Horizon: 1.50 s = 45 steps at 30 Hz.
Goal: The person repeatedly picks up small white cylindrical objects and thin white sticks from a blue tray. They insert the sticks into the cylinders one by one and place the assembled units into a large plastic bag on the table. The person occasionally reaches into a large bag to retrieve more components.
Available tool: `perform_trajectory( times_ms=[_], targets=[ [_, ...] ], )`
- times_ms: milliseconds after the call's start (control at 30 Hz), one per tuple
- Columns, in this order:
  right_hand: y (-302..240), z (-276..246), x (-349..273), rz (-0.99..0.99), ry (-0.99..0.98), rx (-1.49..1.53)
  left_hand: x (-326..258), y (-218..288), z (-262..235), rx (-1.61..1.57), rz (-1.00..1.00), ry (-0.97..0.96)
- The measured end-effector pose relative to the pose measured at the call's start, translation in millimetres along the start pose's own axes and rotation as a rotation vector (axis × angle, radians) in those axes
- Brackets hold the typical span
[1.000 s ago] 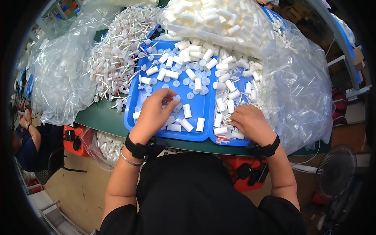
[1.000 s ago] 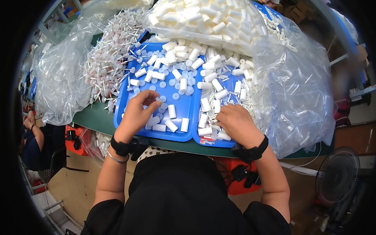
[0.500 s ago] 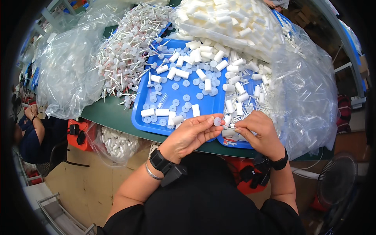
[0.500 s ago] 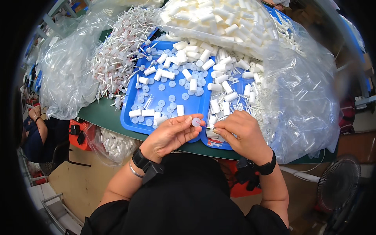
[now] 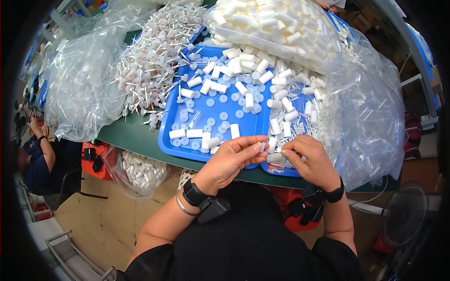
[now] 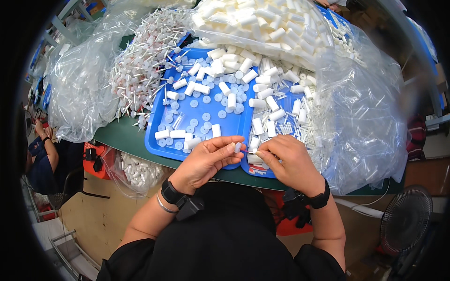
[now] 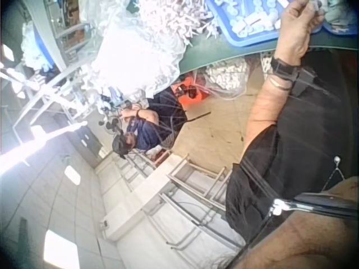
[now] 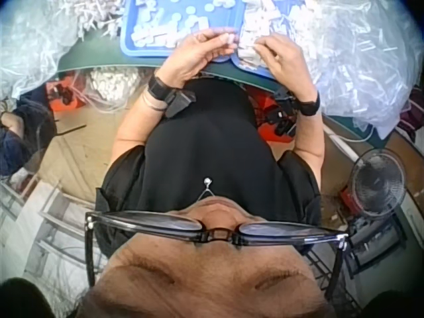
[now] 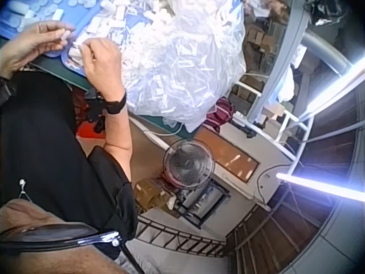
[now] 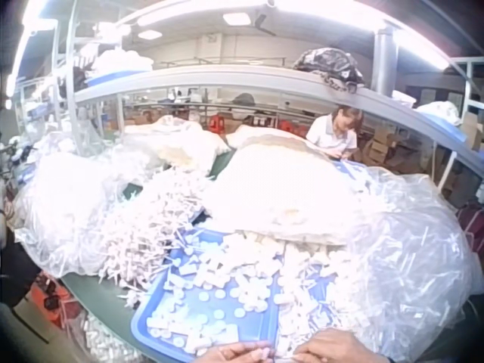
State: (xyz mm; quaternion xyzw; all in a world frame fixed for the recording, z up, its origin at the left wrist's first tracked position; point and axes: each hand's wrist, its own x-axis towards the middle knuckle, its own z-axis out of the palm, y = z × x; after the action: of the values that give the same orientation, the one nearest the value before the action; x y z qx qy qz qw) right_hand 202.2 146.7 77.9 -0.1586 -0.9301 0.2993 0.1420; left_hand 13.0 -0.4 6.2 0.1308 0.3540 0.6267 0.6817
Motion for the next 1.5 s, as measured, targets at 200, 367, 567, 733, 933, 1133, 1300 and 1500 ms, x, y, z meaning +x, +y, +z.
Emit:
perform_trajectory(
  times_ms=[200, 367, 567, 733, 933, 1133, 1300, 1500],
  targets=[
    [-8, 20, -3, 0.136, 0.018, 0.136, 4, -16, -2, -0.188, -0.084, -0.009],
    [-7, 41, -5, -0.144, 0.215, -0.193, 6, -25, 2, -0.264, -0.075, 0.005],
    [0, 42, -4, -0.251, 0.197, -0.298, 9, -27, 1, -0.258, -0.094, -0.008],
    [18, 28, -2, -0.031, 0.224, 0.012, 7, -21, -5, -0.184, -0.012, 0.067],
    [51, -3, -9, -0.014, 0.040, -0.382, 4, -8, -7, -0.197, 0.087, 0.202],
    [50, 23, -7, -0.067, -0.054, -0.474, 4, -6, 0, -0.156, 0.078, 0.172],
    [55, 23, -9, -0.023, 0.004, -0.299, 2, -1, 1, -0.111, 0.136, 0.194],
    [15, 8, -4, 0.175, 0.036, 0.029, 2, -1, 5, -0.134, 0.162, 0.174]
  ],
)
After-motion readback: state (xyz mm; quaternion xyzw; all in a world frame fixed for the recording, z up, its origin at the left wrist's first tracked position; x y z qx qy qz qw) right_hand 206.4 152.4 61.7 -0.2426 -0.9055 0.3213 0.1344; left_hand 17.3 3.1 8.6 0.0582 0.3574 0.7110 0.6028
